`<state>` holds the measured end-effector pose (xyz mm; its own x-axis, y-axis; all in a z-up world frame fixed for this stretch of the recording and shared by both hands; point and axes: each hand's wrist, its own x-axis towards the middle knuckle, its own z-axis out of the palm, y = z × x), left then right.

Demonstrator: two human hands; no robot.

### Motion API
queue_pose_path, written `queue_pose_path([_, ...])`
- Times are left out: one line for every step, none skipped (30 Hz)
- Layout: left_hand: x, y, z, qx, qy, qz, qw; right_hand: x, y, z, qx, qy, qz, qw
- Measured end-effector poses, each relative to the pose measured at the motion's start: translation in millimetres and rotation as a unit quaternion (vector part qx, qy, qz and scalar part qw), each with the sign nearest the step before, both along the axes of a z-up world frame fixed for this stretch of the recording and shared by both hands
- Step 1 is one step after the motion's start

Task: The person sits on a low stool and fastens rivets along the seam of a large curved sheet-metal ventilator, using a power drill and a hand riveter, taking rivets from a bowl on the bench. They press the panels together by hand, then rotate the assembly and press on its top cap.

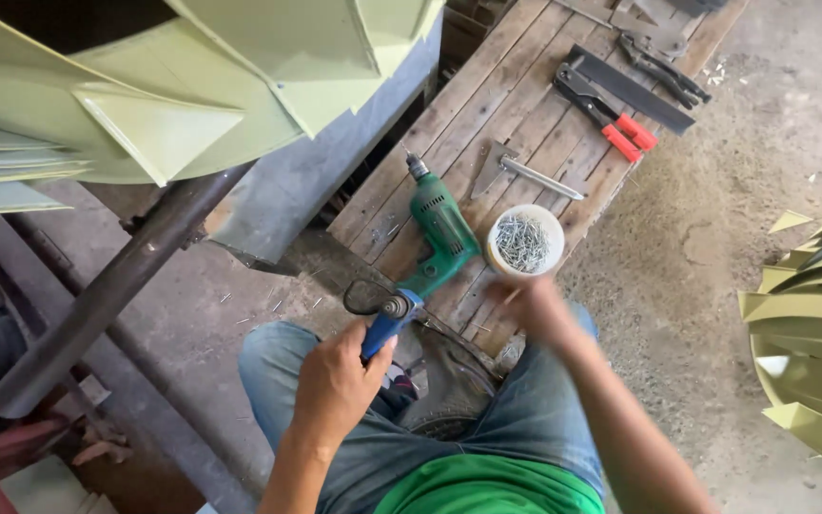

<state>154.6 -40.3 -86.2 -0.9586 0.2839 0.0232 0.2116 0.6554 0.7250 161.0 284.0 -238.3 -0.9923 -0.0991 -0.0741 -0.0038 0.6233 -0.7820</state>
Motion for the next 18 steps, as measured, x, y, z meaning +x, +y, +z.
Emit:
queue_pose_path([1, 1, -1, 0.000, 0.000, -0.001, 1.000, -18, 14, -1, 0.000, 0.000, -0.001, 1.000])
queue_pose_path([2, 2, -1, -0.045, -0.017, 0.014, 0.999, -35, 27, -2, 0.088, 0.010, -0.099, 0.991])
queue_pose_path([3, 4, 0, -0.090, -0.033, 0.030, 0.995, -54, 42, -2, 0.175, 0.022, -0.195, 0.965])
queue_pose_path([5, 10, 0, -0.090, -0.032, 0.029, 0.995, -64, 44, -15, 0.175, 0.023, -0.196, 0.965])
queue_pose_path([5, 14, -1, -0.081, -0.018, 0.029, 0.996, -77, 45, -30, 0.208, -0.010, -0.196, 0.958])
queue_pose_path([5, 18, -1, -0.071, -0.004, 0.028, 0.997, -90, 46, -44, 0.240, -0.042, -0.196, 0.950])
queue_pose_path([6, 21, 0, -0.072, -0.002, 0.028, 0.997, -93, 42, -43, 0.239, -0.041, -0.197, 0.950])
queue_pose_path([7, 23, 0, -0.091, -0.006, 0.028, 0.995, -97, 37, -43, 0.250, -0.047, -0.211, 0.944])
queue_pose_path([10, 25, -1, -0.109, -0.012, 0.030, 0.993, -99, 32, -44, 0.262, -0.053, -0.222, 0.938])
queue_pose_path([11, 25, -3, -0.110, -0.013, 0.033, 0.993, -97, 35, -45, 0.262, -0.053, -0.219, 0.938])
queue_pose_path([13, 24, -4, -0.112, 0.002, 0.023, 0.993, -95, 37, -46, 0.240, -0.036, -0.226, 0.943])
queue_pose_path([15, 23, -6, -0.114, 0.016, 0.012, 0.993, -94, 39, -47, 0.218, -0.019, -0.233, 0.947])
queue_pose_path([14, 24, -5, -0.114, 0.015, 0.016, 0.993, -93, 42, -48, 0.218, -0.018, -0.230, 0.948])
queue_pose_path([13, 25, -5, -0.123, 0.005, 0.015, 0.992, -92, 45, -48, 0.164, 0.000, -0.221, 0.962])
queue_pose_path([14, 26, -5, -0.131, -0.009, 0.009, 0.991, -84, 50, -50, 0.109, 0.014, -0.215, 0.970])
queue_pose_path([16, 26, -8, -0.131, -0.014, 0.008, 0.991, -79, 48, -45, 0.111, 0.009, -0.215, 0.970])
queue_pose_path([14, 28, -11, -0.127, -0.019, 0.008, 0.992, -79, 48, -37, 0.096, 0.004, -0.230, 0.968])
queue_pose_path([12, 30, -13, -0.124, -0.024, 0.009, 0.992, -80, 48, -29, 0.081, -0.001, -0.244, 0.966])
